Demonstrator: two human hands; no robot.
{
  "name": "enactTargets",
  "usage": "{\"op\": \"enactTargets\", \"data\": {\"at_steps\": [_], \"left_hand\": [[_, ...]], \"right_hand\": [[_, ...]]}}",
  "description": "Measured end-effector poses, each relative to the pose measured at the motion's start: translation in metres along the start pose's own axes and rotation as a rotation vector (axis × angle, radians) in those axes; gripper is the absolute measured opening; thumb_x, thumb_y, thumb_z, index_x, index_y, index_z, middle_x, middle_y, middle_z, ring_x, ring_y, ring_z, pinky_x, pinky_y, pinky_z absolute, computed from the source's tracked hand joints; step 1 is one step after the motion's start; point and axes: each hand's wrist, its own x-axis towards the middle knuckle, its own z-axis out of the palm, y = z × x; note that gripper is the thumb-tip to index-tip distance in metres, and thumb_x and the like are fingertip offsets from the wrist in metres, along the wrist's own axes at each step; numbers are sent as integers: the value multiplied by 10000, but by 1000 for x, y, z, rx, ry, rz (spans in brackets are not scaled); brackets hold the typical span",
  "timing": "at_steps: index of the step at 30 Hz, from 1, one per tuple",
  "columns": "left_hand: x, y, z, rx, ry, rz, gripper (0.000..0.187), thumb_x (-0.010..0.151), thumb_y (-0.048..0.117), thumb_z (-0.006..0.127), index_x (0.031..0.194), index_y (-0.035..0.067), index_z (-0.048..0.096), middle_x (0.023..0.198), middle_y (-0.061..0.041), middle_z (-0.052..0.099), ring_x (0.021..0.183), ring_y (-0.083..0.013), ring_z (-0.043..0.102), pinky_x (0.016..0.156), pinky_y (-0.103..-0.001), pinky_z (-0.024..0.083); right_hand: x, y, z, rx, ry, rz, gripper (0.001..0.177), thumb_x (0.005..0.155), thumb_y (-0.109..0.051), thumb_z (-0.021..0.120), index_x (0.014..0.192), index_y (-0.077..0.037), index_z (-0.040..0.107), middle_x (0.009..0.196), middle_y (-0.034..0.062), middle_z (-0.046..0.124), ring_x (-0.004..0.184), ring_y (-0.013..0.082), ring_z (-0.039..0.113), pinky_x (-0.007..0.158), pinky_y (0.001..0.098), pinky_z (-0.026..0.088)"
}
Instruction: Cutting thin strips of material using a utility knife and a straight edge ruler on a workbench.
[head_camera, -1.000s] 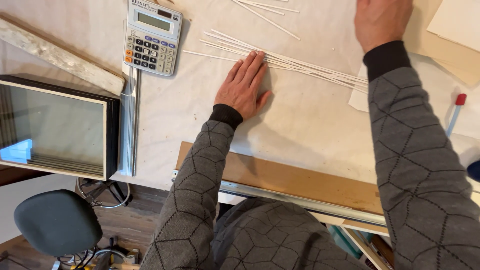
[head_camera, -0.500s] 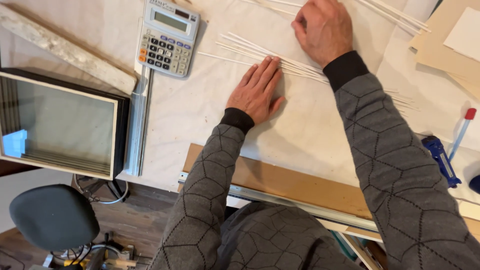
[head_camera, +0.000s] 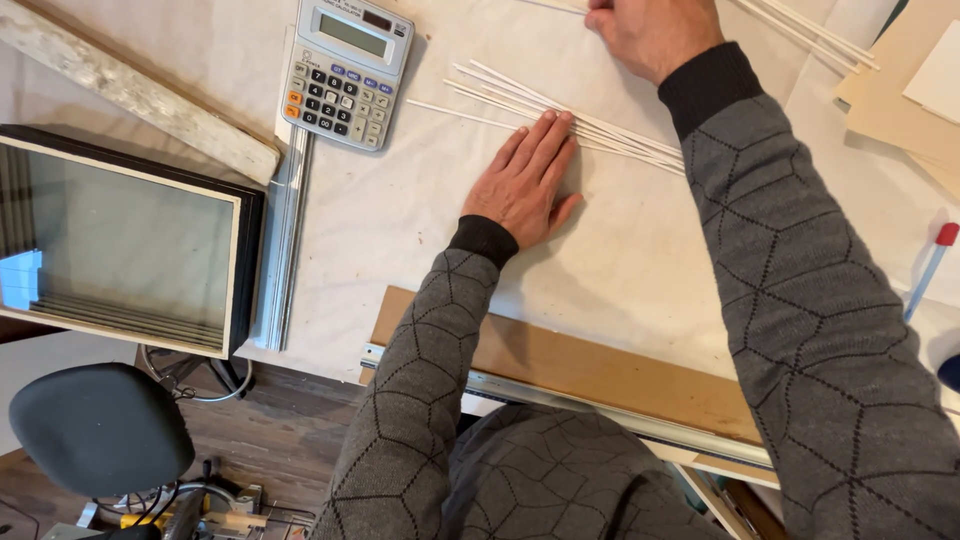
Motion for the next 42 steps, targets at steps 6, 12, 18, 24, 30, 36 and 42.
{"op": "enactTargets", "data": {"at_steps": [6, 12, 18, 24, 30, 36, 42], "left_hand": [[-1, 1, -1, 3, -7, -1, 656, 1012, 396, 624, 1500, -17, 473, 1657, -174, 324, 1562, -316, 278, 1279, -466, 264], [0, 1, -2, 7, -5, 1, 650, 1018, 395, 617, 1503, -11, 469, 1658, -175, 319, 1563, -317, 268, 1279, -464, 253], [1, 1, 3, 22, -2, 6, 687, 1024, 410, 603, 1535, -20, 444, 1659, -171, 309, 1562, -301, 261, 1282, -448, 239], [0, 0, 2, 46, 3, 4, 669, 1028, 413, 611, 1521, -14, 462, 1664, -165, 309, 1564, -298, 261, 1283, -446, 240], [0, -1, 4, 56, 26, 13, 625, 1026, 400, 626, 1484, -9, 506, 1668, -165, 309, 1566, -293, 266, 1286, -451, 243], [-2, -3, 11, 57, 36, 17, 621, 1036, 397, 631, 1488, -11, 506, 1671, -163, 298, 1569, -295, 257, 1287, -452, 242], [-3, -4, 12, 74, 45, 18, 633, 1036, 401, 634, 1504, -3, 498, 1677, -154, 292, 1572, -284, 251, 1292, -446, 239]], "right_hand": [[1, -2, -7, -162, -85, -65, 139, 977, -193, 743, 941, -59, 752, 831, 118, 731, 689, 274, 695, 644, 411, 561], [-31, 17, -36, -218, -69, -79, 106, 893, -185, 759, 902, -80, 755, 815, 94, 720, 709, 261, 690, 658, 405, 549], [-79, 40, -57, -139, -75, 55, 120, 980, -199, 786, 928, -93, 766, 827, 53, 740, 759, 234, 697, 703, 396, 550], [-105, 42, -59, -113, 49, 99, 122, 996, -199, 815, 974, -94, 757, 911, 47, 748, 849, 238, 712, 755, 387, 550], [-105, 30, -49, -52, 109, 107, 181, 937, -187, 824, 1063, -81, 749, 967, 57, 749, 874, 254, 716, 751, 400, 540], [-106, 27, -39, -53, 93, 147, 50, 982, -151, 746, 983, -101, 750, 928, 33, 759, 808, 226, 718, 696, 394, 547], [-116, 45, -35, -108, 176, 116, 85, 966, -149, 705, 943, -82, 752, 887, 34, 759, 746, 208, 722, 652, 364, 547]]}}
